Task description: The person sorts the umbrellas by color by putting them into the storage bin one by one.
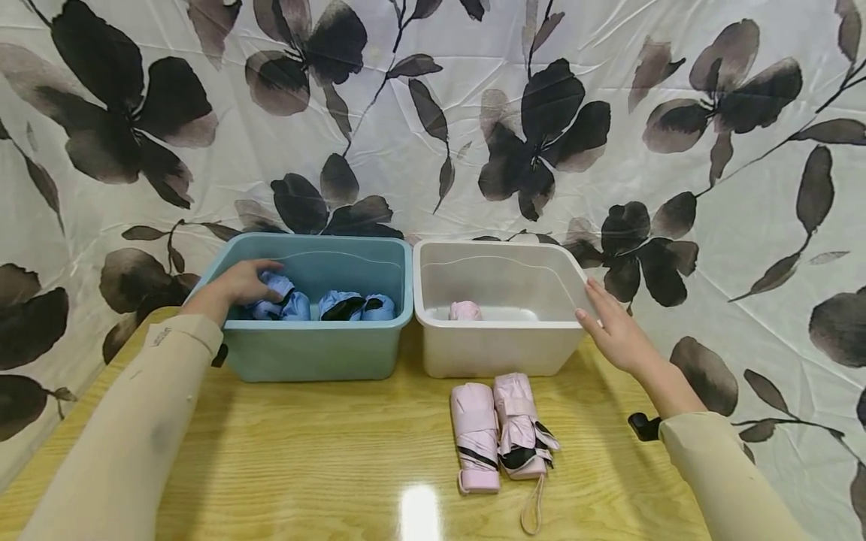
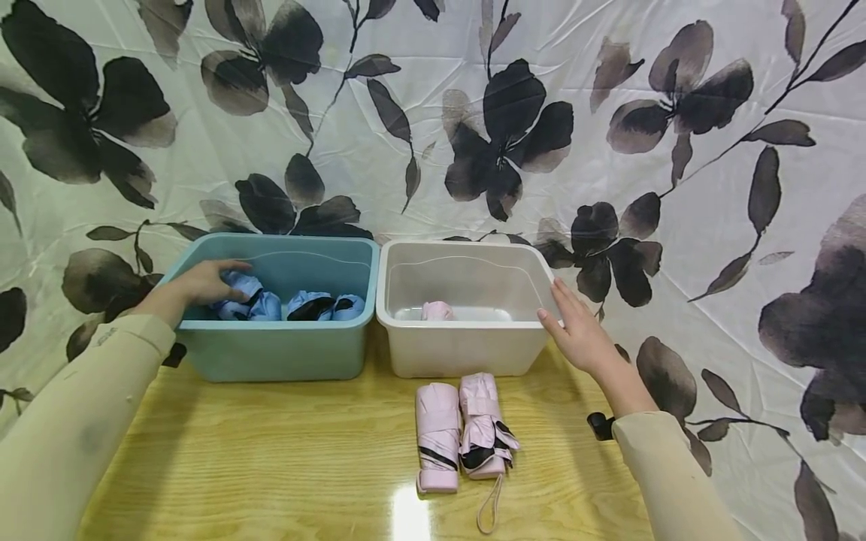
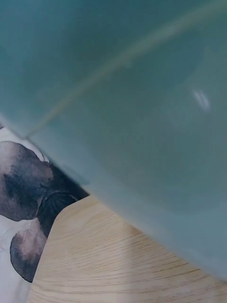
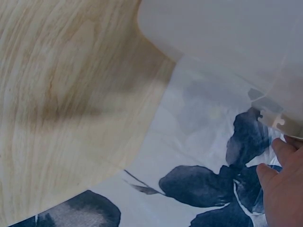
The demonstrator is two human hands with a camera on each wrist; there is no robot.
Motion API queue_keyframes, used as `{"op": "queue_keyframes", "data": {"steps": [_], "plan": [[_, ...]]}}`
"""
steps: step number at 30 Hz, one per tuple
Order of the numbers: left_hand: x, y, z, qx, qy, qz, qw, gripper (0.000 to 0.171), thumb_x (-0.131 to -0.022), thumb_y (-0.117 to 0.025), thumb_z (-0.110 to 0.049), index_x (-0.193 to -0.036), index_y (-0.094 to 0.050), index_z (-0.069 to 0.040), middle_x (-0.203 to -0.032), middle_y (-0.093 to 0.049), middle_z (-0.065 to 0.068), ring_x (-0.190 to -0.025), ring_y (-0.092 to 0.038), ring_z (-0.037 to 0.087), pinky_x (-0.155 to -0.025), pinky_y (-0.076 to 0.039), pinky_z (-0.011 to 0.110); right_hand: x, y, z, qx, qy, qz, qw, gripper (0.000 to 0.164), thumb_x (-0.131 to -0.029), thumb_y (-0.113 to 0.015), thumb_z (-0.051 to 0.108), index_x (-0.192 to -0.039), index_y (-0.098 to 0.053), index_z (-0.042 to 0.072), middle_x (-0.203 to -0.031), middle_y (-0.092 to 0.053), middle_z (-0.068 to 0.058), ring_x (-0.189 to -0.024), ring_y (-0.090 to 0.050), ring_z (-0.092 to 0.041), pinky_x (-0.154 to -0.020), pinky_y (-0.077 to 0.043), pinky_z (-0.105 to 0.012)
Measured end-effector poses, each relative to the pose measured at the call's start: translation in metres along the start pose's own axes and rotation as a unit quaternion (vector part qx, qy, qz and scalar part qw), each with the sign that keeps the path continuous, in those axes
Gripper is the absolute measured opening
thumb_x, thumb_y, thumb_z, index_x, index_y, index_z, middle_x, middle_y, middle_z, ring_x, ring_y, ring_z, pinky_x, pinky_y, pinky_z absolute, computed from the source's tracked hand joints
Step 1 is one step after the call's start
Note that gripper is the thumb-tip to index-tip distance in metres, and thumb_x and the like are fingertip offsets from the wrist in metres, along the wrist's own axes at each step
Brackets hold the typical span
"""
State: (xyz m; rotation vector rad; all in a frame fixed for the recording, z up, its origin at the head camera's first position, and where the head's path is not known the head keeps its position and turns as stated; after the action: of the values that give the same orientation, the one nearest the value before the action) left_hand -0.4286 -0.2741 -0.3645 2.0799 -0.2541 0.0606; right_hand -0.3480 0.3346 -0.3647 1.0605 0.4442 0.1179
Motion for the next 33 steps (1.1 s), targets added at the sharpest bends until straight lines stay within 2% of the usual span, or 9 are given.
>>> {"op": "queue_keyframes", "data": {"steps": [3,11,15,18,26,29,33], "plan": [[0.002,0.0,-0.001,0.0,0.003,-0.01,0.9999,0.066,-0.095,-0.068,-0.012,-0.151,-0.039,0.008,-0.155,-0.027,0.043,-0.143,-0.028,0.06,-0.116,-0.026,0.07,-0.001,0.0,-0.001,-0.002,0.001,0.001,1.0,0.068,-0.112,-0.044,0.035,-0.16,-0.026,-0.009,-0.169,-0.019,-0.027,-0.153,-0.017,-0.051,-0.119,-0.018,-0.069],[0.006,0.005,-0.012,0.0,-0.049,-0.078,0.9958,0.06,-0.098,-0.066,-0.009,-0.15,-0.042,0.01,-0.155,-0.031,0.039,-0.141,-0.032,0.058,-0.113,-0.03,0.069,0.003,-0.004,-0.001,-0.002,-0.002,0.007,1.0,0.068,-0.112,-0.044,0.035,-0.16,-0.025,-0.009,-0.169,-0.018,-0.026,-0.153,-0.016,-0.052,-0.118,-0.018,-0.07],[0.017,0.009,-0.022,0.024,-0.066,-0.114,0.991,0.057,-0.1,-0.064,-0.01,-0.15,-0.043,0.01,-0.153,-0.034,0.038,-0.134,-0.043,0.057,-0.107,-0.04,0.067,0.004,-0.006,-0.002,0.0,-0.003,0.006,1.0,0.068,-0.112,-0.044,0.036,-0.16,-0.025,-0.008,-0.169,-0.018,-0.027,-0.153,-0.017,-0.051,-0.119,-0.018,-0.07],[0.032,0.011,-0.033,0.063,-0.076,-0.138,0.9854,0.057,-0.104,-0.061,-0.016,-0.152,-0.042,0.007,-0.152,-0.035,0.036,-0.128,-0.05,0.054,-0.099,-0.046,0.064,0.003,-0.005,-0.003,0.002,-0.005,0.005,1.0,0.068,-0.112,-0.043,0.036,-0.161,-0.025,-0.008,-0.169,-0.018,-0.027,-0.153,-0.017,-0.051,-0.118,-0.018,-0.07],[0.084,0.005,-0.073,0.144,-0.116,-0.207,0.9608,0.056,-0.107,-0.058,-0.024,-0.157,-0.042,-0.003,-0.149,-0.043,0.026,-0.122,-0.054,0.043,-0.093,-0.048,0.055,0.001,-0.003,-0.002,0.001,-0.005,0.012,1.0,0.068,-0.113,-0.042,0.036,-0.161,-0.023,-0.009,-0.169,-0.017,-0.027,-0.154,-0.016,-0.05,-0.119,-0.018,-0.069],[0.101,-0.002,-0.089,0.178,-0.13,-0.23,0.948,0.054,-0.106,-0.06,-0.024,-0.155,-0.046,-0.006,-0.147,-0.046,0.022,-0.117,-0.056,0.035,-0.092,-0.047,0.042,0.001,-0.003,-0.002,0.004,-0.008,0.013,1.0,0.068,-0.113,-0.04,0.036,-0.161,-0.022,-0.009,-0.169,-0.016,-0.028,-0.154,-0.016,-0.05,-0.119,-0.018,-0.069],[0.121,-0.02,-0.105,0.229,-0.154,-0.249,0.9282,0.05,-0.105,-0.063,-0.021,-0.152,-0.052,-0.009,-0.145,-0.049,0.016,-0.11,-0.056,0.017,-0.086,-0.044,0.023,0.0,-0.002,-0.001,0.004,-0.006,0.012,1.0,0.068,-0.113,-0.04,0.037,-0.161,-0.023,-0.009,-0.169,-0.016,-0.027,-0.154,-0.016,-0.051,-0.118,-0.018,-0.07]]}}
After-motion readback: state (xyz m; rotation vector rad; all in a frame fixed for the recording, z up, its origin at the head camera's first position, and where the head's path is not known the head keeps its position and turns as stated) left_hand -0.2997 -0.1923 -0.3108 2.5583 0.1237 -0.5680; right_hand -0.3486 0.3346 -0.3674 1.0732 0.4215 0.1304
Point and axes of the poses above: each hand's wrist, its own x-axis away from the middle knuckle, its own y-axis out of the back of the hand, z = x × y, the point moved 6 cm from there along -x, towards the middle knuckle
